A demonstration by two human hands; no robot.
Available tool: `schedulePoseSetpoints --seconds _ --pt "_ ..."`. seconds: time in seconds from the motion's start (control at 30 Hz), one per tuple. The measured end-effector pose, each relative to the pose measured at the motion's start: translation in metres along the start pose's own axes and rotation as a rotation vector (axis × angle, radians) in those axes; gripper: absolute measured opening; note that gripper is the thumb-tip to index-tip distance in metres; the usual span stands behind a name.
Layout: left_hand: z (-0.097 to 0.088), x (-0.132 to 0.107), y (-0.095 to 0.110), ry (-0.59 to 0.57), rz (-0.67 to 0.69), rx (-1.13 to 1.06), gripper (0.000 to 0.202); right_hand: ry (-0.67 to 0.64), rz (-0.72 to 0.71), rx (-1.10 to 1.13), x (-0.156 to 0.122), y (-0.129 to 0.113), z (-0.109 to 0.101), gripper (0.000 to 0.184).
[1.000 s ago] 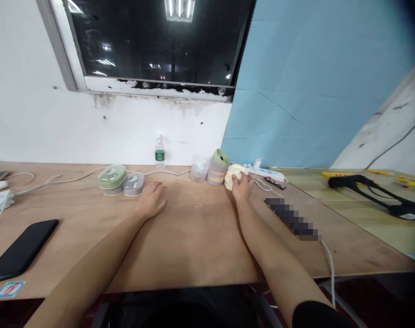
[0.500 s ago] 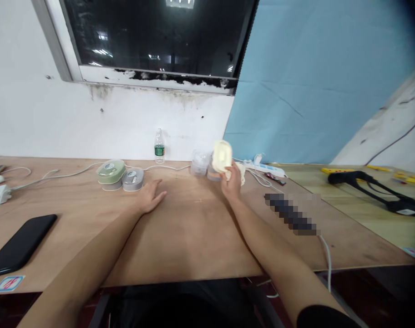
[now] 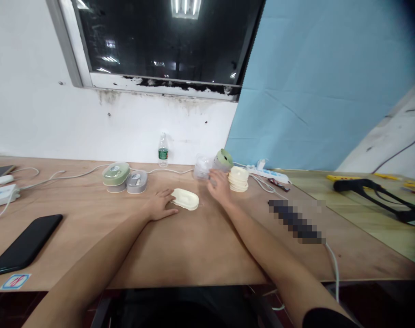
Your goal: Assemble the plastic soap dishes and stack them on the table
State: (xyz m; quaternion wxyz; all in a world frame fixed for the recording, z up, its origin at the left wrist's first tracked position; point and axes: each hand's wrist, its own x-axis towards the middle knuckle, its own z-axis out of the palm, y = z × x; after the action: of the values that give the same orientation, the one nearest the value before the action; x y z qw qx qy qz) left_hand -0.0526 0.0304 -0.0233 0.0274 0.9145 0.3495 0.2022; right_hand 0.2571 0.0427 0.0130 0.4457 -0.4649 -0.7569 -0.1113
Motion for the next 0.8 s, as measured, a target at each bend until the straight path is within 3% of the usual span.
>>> schedulePoseSetpoints --seconds 0.07,0.13,0.3,0.4,0.53,0.67,0.8 --pt "-0.001 0.002 0.007 0.041 0.032 0.002 0.042 0.182 0.121 -0.099 0.015 0.02 -0.009 0.038" --pt "-0.003 0.004 0.013 0.062 0.051 -0.002 0.034 0.282 0.219 -0.217 0.031 0.039 -0.015 0.042" --pt "0.0 0.003 0.023 0.06 0.082 -0.068 0.029 0.148 0.365 -0.28 0.056 0.072 -0.021 0.029" --pt "0.001 0.002 0.026 0.065 0.074 -0.085 0.035 0.224 0.37 -0.193 0.06 0.072 -0.024 0.027" --pt "-0.002 0.002 0.024 0.162 -0.041 -0.083 0.061 0.343 0.254 0.058 0.046 0.038 -0.023 0.032" --pt "-0.001 0.004 0.014 0.378 -0.18 -0.172 0.069 0.161 0.266 0.428 0.008 -0.018 0.001 0.033" --pt "-0.002 0.003 0.007 0.398 -0.204 -0.284 0.064 0.035 0.41 0.697 -0.022 -0.057 0.032 0.038"
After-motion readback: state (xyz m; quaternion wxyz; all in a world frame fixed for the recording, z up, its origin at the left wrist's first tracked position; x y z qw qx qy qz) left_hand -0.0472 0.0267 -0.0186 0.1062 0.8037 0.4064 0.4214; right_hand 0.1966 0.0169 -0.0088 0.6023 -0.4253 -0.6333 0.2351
